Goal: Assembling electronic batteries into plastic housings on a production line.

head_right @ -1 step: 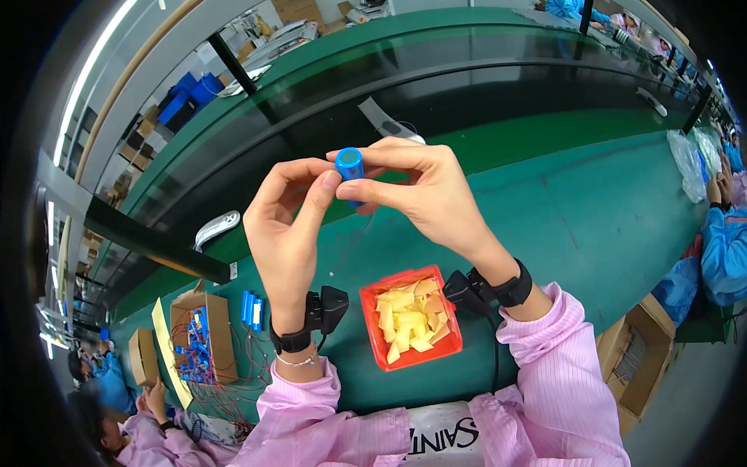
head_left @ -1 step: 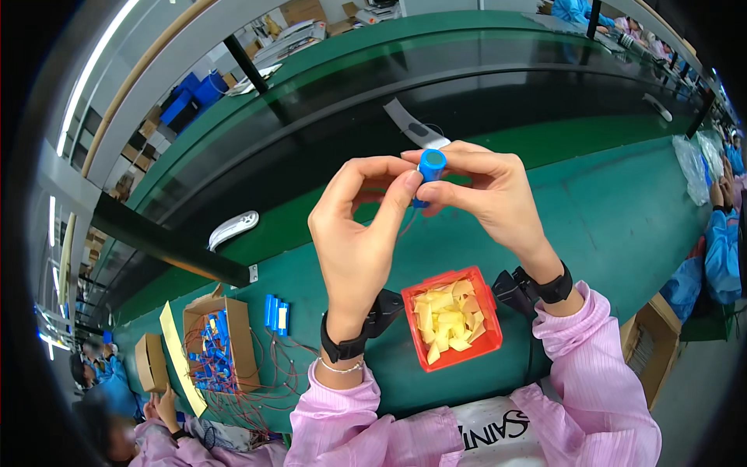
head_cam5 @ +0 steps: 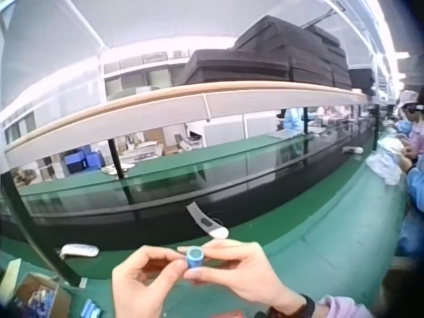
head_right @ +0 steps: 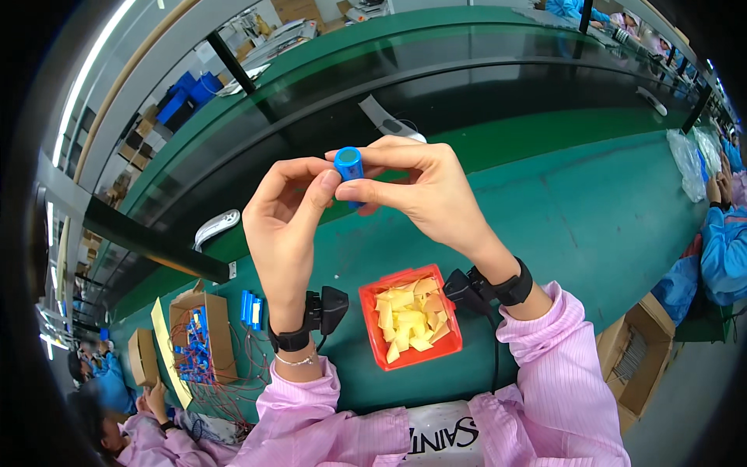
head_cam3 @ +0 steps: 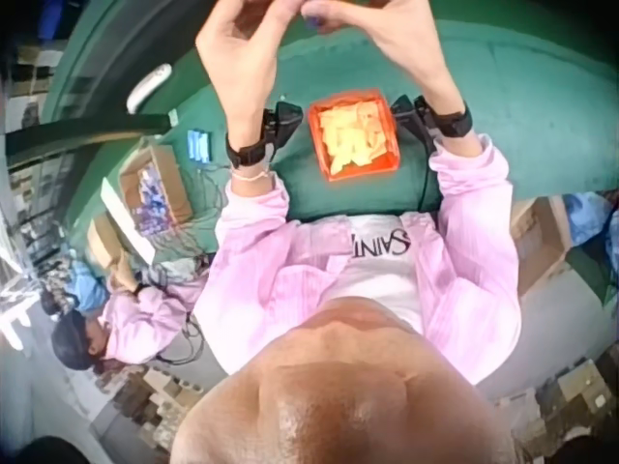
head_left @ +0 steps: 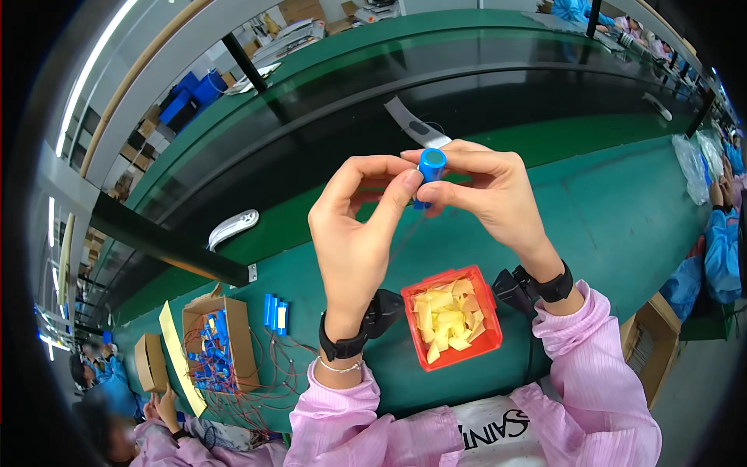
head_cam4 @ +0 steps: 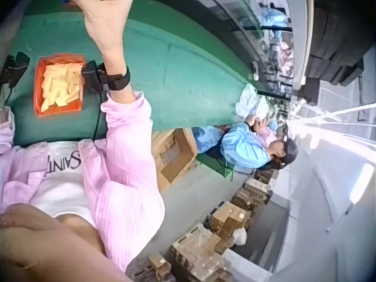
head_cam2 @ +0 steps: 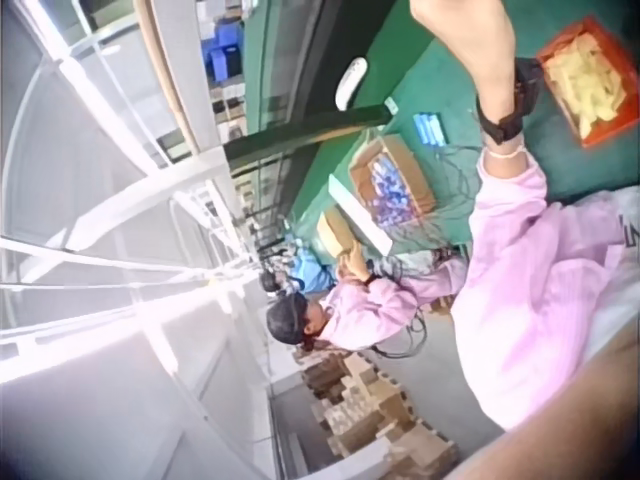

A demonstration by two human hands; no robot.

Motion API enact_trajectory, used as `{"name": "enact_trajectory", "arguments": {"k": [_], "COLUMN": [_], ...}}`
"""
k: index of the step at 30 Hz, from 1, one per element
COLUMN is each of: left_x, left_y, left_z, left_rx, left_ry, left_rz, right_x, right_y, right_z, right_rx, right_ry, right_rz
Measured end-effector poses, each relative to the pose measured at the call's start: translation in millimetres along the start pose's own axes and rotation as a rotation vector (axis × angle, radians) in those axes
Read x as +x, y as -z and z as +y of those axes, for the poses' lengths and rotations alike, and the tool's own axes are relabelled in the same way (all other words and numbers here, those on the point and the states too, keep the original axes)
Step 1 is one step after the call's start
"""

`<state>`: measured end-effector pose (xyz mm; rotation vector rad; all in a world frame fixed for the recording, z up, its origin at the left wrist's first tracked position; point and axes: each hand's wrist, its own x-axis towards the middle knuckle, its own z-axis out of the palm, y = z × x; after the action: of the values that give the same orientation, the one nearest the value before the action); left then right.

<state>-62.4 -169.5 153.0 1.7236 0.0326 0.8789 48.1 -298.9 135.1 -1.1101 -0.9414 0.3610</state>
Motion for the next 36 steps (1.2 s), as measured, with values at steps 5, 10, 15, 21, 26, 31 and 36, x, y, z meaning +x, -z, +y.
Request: {"name": "enact_trajectory", "arguments": {"k": [5, 10, 15, 21, 26, 31, 36], "left_x": [4, 0, 0, -4, -3, -1, -1], "left_y": [-3, -2, -4, -4, -5, -1, -2], "left_z": [-10, -3, 1, 3, -1, -6, -7], "left_rx": [-0.293, -0.266, -0.11, -0.007, 0.03, 0.044, -0.129], "left_ry": [0.132, 0.148, 0.073, 0.037, 0.033, 0.101, 0.193], "left_rz": [-0.057, -0.007, 0.011, 0.079, 0.065, 0.001, -0.034], "right_x": [-2, 1, 0, 1, -2, -2, 1], "right_y": [4, -3, 0, -3, -1, 5, 11], "right_z": [-1, -2, 0, 0, -1, 0, 3], "right_rx": [0.01, 0.044, -0.004, -0.084, -0.255, -0.301, -0.142], "right_ry": [-0.029, -0.007, 0.027, 0.032, 0.081, 0.079, -0.015], "right_rz": [0.015, 0.008, 0.034, 0.039, 0.038, -0.024, -0.044]}}
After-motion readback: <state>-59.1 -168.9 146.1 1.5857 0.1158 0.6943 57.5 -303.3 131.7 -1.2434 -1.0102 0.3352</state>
